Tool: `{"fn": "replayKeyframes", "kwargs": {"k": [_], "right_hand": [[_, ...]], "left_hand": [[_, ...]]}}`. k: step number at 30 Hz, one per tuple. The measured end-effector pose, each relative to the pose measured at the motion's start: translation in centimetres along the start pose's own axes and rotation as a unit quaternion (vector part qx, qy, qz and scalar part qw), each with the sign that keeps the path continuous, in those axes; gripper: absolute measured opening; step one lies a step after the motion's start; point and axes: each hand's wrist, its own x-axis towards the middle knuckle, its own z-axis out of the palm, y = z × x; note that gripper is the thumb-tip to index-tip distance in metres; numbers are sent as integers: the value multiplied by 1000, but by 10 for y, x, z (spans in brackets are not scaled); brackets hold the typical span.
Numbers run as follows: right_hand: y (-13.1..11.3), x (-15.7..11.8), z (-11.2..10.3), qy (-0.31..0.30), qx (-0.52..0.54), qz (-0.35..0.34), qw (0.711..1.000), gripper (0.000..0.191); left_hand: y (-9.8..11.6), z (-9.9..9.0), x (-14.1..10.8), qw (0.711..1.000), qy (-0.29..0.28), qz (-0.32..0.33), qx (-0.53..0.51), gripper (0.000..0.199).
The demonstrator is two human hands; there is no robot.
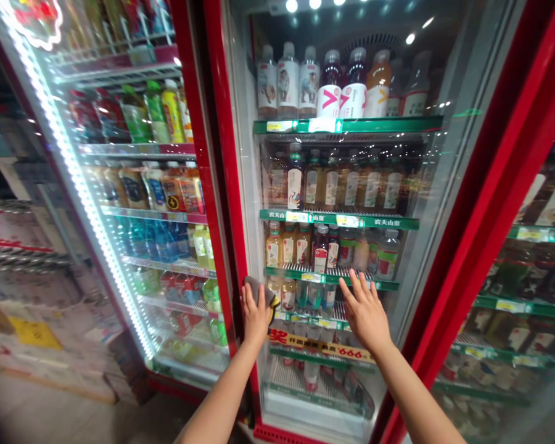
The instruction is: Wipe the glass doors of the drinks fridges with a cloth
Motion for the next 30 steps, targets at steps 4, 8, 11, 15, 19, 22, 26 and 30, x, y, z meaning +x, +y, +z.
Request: {"fn": "replayKeyframes", "kwargs": {"k": [4, 8, 11, 15, 19, 22, 26, 30], "right_hand": [[-1, -3, 15, 0, -1, 30, 1000, 93], [0, -9, 22, 6, 11, 28, 1000, 91], [4, -12, 25, 10, 23, 24, 999, 91], [9, -16, 31, 10, 29, 22, 999, 93], [13, -18, 32, 2, 31, 12, 999, 92], [12, -19, 31, 5, 34, 17, 999, 90], [8, -18, 30, 10, 42, 27, 999, 91], [9, -19, 29, 12, 45, 22, 999, 92]], "left_hand": [[13, 1, -24, 999, -15, -36, -10, 97], [15, 7, -17, 999, -32, -35, -24, 92], [4, 3, -16, 995, -10, -102, -20, 94], [0, -6, -35, 981, 14, -192, -26, 99], [0, -11, -14, 979, 13, -196, -54, 95], [-7, -14, 22, 979, 15, -190, -69, 89], [-6, -21, 18, 978, 5, -193, -77, 91], [5, -26, -16, 977, -5, -197, -76, 96]]}}
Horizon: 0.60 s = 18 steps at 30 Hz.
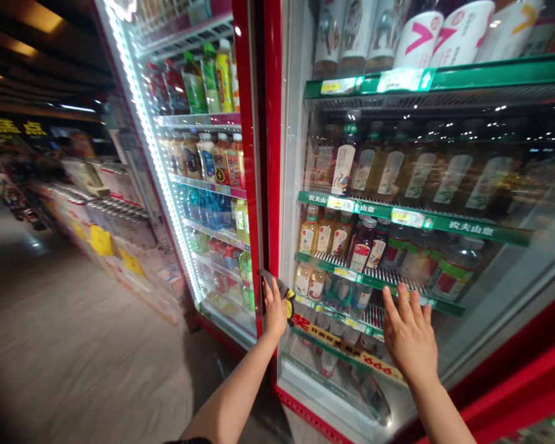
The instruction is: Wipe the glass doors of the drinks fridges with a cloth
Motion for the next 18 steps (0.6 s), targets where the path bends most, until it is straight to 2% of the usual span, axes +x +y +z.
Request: {"fn": "replayKeyframes", "kwargs": {"k": [2, 6, 8, 10, 12, 14, 16, 18], "right_hand": [[2, 0, 0, -1, -3, -10, 1000, 91], [2, -1, 1, 9, -4, -12, 1000, 88], [0, -1, 2, 14, -3, -8, 1000, 88], [-1, -1, 3, 15, -1, -6, 1000, 88], [-1, -1, 3, 16, 1, -7, 1000, 88], [-1, 0, 3, 15, 4, -10, 1000, 89], [-1, 1, 3, 14, 6, -15, 1000, 90], [-2, 2, 3, 14, 5, -12, 1000, 91]], "left_hand": [[6, -2, 9, 1000, 7, 0, 3, 97], [34, -8, 67, 999, 36, 24, 9, 91], [45, -11, 84, 996, 70, 45, 19, 90], [46, -13, 81, 992, 63, 98, 39, 92], [39, -15, 69, 984, 21, 168, 60, 95], [32, -18, 61, 976, -5, 207, 67, 97], [33, -22, 68, 978, 6, 200, 59, 98], [45, -25, 84, 984, 33, 172, 39, 97]]}}
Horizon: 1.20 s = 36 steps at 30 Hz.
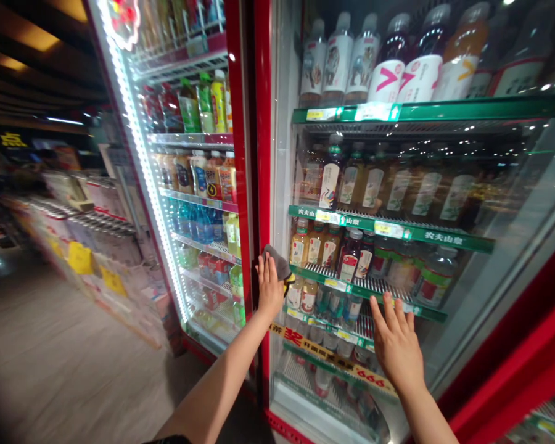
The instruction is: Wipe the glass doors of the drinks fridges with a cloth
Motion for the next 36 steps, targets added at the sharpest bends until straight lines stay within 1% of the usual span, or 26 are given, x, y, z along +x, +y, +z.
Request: {"fn": "replayKeyframes", "kwargs": {"k": [2, 3, 4, 6, 7, 8, 9, 10, 11, 13, 15, 16, 18, 20, 22, 23, 24, 25, 27, 28, 29, 30, 31, 33, 34, 36], "right_hand": [[-2, 1, 0, 0, -1, 7, 1000, 93], [-3, 1, 0, 1, -2, 11, 1000, 94], [-3, 2, 0, 0, -4, 13, 1000, 95], [-3, 2, 0, -3, -7, 14, 1000, 94], [-3, 2, 0, -7, -9, 13, 1000, 94], [-3, 2, 0, -10, -10, 13, 1000, 94], [-2, 3, -1, -13, -12, 12, 1000, 94], [-3, 3, -1, -16, -13, 12, 1000, 95], [-3, 4, -2, -17, -14, 14, 1000, 95], [-6, 6, -2, -14, -18, 21, 1000, 94], [-10, 8, -3, -9, -20, 29, 999, 92], [-11, 9, -3, -7, -20, 34, 999, 91], [-13, 11, -4, -6, -21, 41, 999, 91], [-13, 12, -4, -8, -19, 41, 999, 91], [-11, 12, -5, -10, -18, 38, 999, 91], [-11, 12, -5, -11, -19, 37, 999, 91], [-11, 12, -5, -11, -20, 37, 999, 91], [-11, 12, -5, -12, -21, 37, 999, 91], [-12, 13, -5, -13, -23, 40, 999, 89], [-13, 14, -4, -13, -23, 44, 999, 88], [-13, 15, -4, -15, -22, 47, 999, 87], [-14, 16, -3, -18, -19, 50, 998, 87], [-14, 17, -4, -21, -17, 53, 998, 87], [-12, 19, -6, -31, -12, 55, 998, 87], [-11, 19, -8, -37, -8, 53, 998, 86], [-6, 16, -13, -48, 2, 43, 998, 82]], "left_hand": [[11, 0, 17, 999, 26, -23, -15, 96], [16, 1, 20, 999, 28, -24, -17, 96], [20, 2, 18, 1000, 16, -10, -13, 95], [20, 6, 1, 999, -32, 42, 3, 93], [16, 7, -11, 994, -65, 81, 13, 92], [9, 8, -22, 992, -81, 100, 14, 91], [2, 8, -31, 991, -86, 105, 15, 90], [-5, 8, -37, 992, -81, 96, 19, 90], [-10, 7, -38, 995, -66, 72, 19, 91], [-11, 6, -28, 999, -25, 20, 9, 92], [1, 8, -13, 1000, 6, -2, -18, 91], [10, 10, -7, 999, 9, 6, -33, 90], [27, 18, -7, 997, -8, 49, -56, 88], [35, 25, -22, 990, -49, 116, -65, 88], [29, 30, -41, 979, -85, 176, -63, 92], [23, 30, -48, 978, -85, 183, -60, 95], [16, 29, -51, 981, -76, 169, -60, 98], [11, 28, -50, 987, -58, 137, -61, 98], [10, 24, -35, 997, -1, 38, -74, 96], [16, 23, -24, 996, 25, -1, -84, 95], [24, 22, -13, 994, 46, -22, -93, 94], [36, 23, -4, 993, 54, -18, -99, 93], [47, 25, 2, 993, 51, 1, -102, 91], [67, 32, 1, 993, 13, 70, -96, 86], [72, 35, -5, 990, -18, 113, -88, 83], [69, 41, -24, 976, -80, 190, -71, 79]]}}
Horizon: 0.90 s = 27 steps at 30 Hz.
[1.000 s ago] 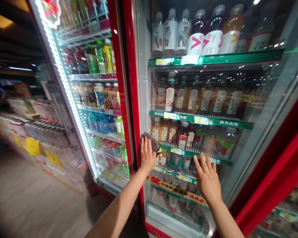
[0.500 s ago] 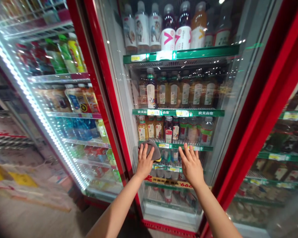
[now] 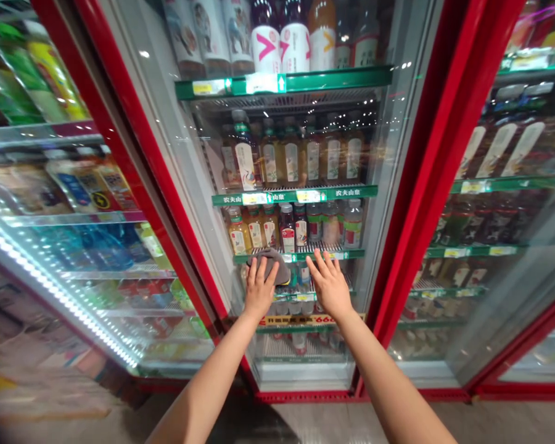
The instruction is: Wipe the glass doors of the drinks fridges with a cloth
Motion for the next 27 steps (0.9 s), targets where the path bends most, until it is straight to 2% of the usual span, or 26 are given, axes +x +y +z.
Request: {"fn": "replayKeyframes", "kwargs": {"k": [2, 4, 7, 9, 12, 14, 17, 19, 21, 23, 27], "right_hand": [[7, -11, -3, -12, 11, -13, 1000, 82], [14, -30, -1, -20, 17, -17, 1000, 86], [22, -63, 9, -23, 13, 11, 1000, 94], [25, -79, 18, -26, 5, 42, 999, 97], [26, -88, 24, -47, -7, 80, 996, 97], [27, -87, 23, -75, -13, 92, 993, 96], [32, -83, 19, -117, -21, 98, 988, 93], [34, -81, 16, -132, -21, 101, 986, 89], [34, -80, 15, -138, -20, 104, 985, 86], [32, -80, 16, -137, -20, 109, 984, 84], [27, -78, 19, -130, -15, 126, 983, 83]], "left_hand": [[-8, 2, -20, 999, -39, 33, 4, 80], [-19, -4, -29, 1000, -22, 14, 3, 84], [-24, -16, -8, 997, 62, -55, -10, 88], [-13, -20, 19, 992, 95, -75, -25, 89], [14, -14, 47, 997, 77, -8, -23, 82], [23, -6, 44, 996, 31, 77, -15, 77], [13, 2, 18, 976, -38, 217, -6, 77], [-3, 1, 5, 967, -44, 252, 6, 79], [-15, -3, 7, 970, -22, 243, 17, 81], [-16, -7, 23, 977, 10, 211, 13, 83], [10, -4, 51, 987, 53, 148, -24, 83]]}}
